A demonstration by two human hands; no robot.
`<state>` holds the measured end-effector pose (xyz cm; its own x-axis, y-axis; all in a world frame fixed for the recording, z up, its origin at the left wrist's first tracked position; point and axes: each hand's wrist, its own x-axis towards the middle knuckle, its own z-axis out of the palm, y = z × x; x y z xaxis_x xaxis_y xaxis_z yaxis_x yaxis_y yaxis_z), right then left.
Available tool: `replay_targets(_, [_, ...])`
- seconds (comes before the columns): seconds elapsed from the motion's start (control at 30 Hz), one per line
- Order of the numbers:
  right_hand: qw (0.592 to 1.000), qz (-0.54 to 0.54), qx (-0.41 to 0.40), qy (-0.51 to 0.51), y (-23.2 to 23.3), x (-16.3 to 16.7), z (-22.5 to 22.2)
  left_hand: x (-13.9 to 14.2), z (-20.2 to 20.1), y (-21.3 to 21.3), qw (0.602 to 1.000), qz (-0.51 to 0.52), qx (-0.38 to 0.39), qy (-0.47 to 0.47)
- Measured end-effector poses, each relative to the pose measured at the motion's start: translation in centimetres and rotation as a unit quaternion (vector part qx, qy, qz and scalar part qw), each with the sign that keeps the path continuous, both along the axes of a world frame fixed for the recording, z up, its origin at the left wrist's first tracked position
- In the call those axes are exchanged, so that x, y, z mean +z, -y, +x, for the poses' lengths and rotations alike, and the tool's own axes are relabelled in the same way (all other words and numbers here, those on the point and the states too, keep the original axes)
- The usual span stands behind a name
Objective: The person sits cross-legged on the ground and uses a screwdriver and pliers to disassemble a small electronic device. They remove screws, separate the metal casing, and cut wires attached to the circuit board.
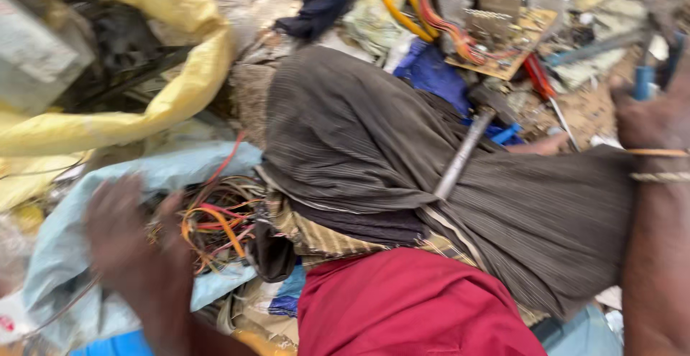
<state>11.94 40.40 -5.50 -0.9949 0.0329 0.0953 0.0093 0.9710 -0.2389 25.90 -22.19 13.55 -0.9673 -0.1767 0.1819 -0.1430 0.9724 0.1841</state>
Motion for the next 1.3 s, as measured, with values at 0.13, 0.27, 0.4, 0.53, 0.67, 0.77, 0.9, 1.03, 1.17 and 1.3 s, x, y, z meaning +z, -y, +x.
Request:
replay_targets(0.13, [0.997, 0.070, 0.035, -0.028, 1.0, 1.6, 0.3, -7.0, -14.9, -10.7, 0.941, 0.215, -0.263, -0.001])
replay_targets(0.27, [0.990, 0.108, 0.038, 0.081, 2.0, 4.4, 0.9, -15.6, -26.2, -23.0, 0.850, 0.216, -0.478, 0.052])
replay_targets(0.4, [0.956, 0.255, 0.092, 0.113, 2.9, 7.9, 1.1, -21.3, -27.5, -27.8, 0.835, 0.180, -0.504, 0.128])
replay_targets(0.53, [0.930, 0.312, 0.141, 0.131, 4.5, 10.4, -0.1, -22.9, -26.7, -28.2, 0.838, 0.214, -0.493, 0.091])
replay_targets(0.67, [0.906, 0.355, 0.183, 0.142, 6.8, 12.1, -2.1, -23.5, -26.2, -28.3, 0.872, 0.174, -0.458, 0.020])
replay_targets(0.77, [0.921, 0.312, 0.195, 0.128, 8.4, 13.3, -3.0, -24.0, -26.4, -28.1, 0.848, 0.289, -0.429, 0.116])
replay_targets(0.9, [0.890, 0.378, 0.200, 0.156, 10.0, 13.9, -3.9, -24.0, -26.7, -27.5, 0.832, 0.366, -0.390, 0.145])
replay_targets(1.03, [0.851, 0.447, 0.236, 0.145, 10.8, 13.2, -4.9, -23.6, -26.5, -27.6, 0.828, 0.391, -0.378, 0.135])
replay_targets(1.17, [0.837, 0.464, 0.260, 0.129, 11.0, 12.5, -5.3, -23.9, -26.2, -27.6, 0.834, 0.376, -0.400, 0.059])
replay_targets(1.3, [0.864, 0.423, 0.229, 0.148, 10.9, 12.6, -4.4, -24.6, -25.9, -27.0, 0.870, 0.242, -0.424, 0.070])
